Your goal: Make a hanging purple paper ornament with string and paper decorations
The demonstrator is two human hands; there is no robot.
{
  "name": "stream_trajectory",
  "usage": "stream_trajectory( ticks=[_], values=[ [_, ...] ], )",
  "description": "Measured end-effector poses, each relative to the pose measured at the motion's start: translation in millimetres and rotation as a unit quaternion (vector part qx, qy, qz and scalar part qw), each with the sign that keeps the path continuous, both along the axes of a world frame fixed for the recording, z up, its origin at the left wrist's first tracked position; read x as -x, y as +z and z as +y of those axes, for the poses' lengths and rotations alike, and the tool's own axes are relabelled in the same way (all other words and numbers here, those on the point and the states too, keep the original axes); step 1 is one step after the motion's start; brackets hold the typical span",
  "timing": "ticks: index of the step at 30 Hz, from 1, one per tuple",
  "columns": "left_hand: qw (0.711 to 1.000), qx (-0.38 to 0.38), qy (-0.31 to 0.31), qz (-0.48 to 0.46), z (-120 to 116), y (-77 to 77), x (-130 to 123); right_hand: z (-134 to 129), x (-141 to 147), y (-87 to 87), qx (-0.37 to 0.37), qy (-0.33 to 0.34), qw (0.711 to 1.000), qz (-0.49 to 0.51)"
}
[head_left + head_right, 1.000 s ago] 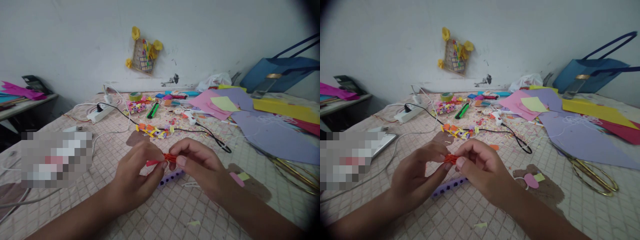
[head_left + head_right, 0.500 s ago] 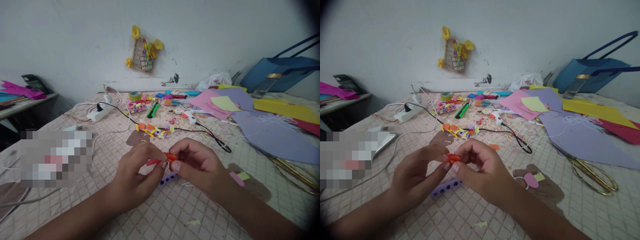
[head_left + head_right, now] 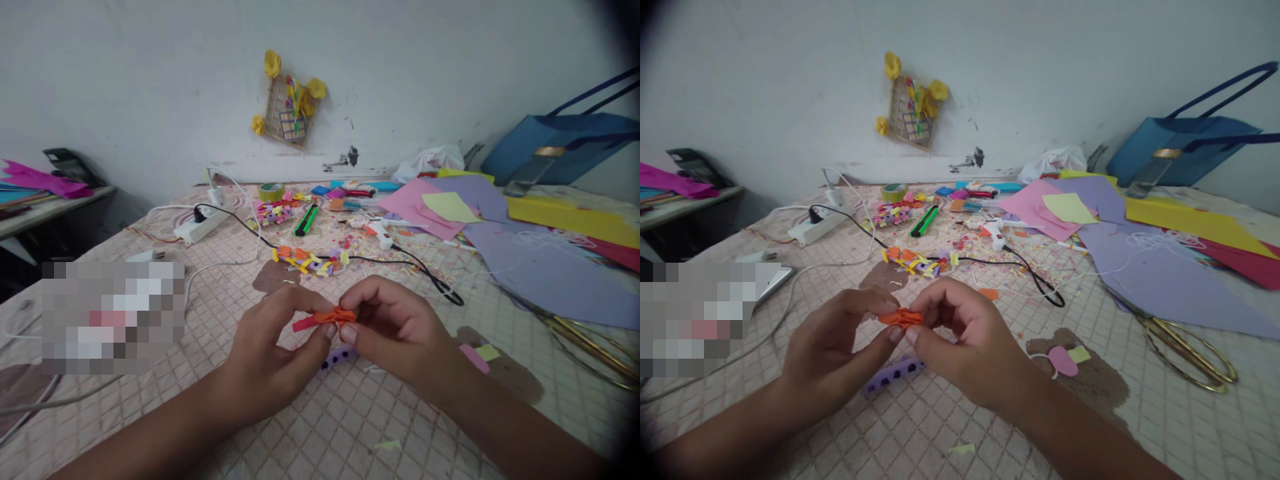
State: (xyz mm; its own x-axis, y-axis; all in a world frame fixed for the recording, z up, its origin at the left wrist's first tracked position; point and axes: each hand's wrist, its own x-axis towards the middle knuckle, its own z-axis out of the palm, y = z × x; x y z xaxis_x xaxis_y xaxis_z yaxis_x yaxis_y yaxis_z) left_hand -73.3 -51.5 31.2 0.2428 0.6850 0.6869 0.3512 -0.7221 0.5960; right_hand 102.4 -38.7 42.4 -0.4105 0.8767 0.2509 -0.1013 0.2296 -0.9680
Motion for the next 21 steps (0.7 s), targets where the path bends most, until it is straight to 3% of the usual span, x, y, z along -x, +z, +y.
stream_trajectory(
  ticks=[11, 21],
  values=[
    [1.0, -0.006, 0.003, 0.002, 0.6, -1.5, 0.1, -0.4, 0.3, -0.2, -0.016, -0.006, 1.0, 0.004],
    [0.998, -0.057, -0.023, 0.021, 1.8, 4.3, -1.6, -3.0, -2.6, -2.0, 0.005, 0.031, 0.998, 0.061]
  ],
)
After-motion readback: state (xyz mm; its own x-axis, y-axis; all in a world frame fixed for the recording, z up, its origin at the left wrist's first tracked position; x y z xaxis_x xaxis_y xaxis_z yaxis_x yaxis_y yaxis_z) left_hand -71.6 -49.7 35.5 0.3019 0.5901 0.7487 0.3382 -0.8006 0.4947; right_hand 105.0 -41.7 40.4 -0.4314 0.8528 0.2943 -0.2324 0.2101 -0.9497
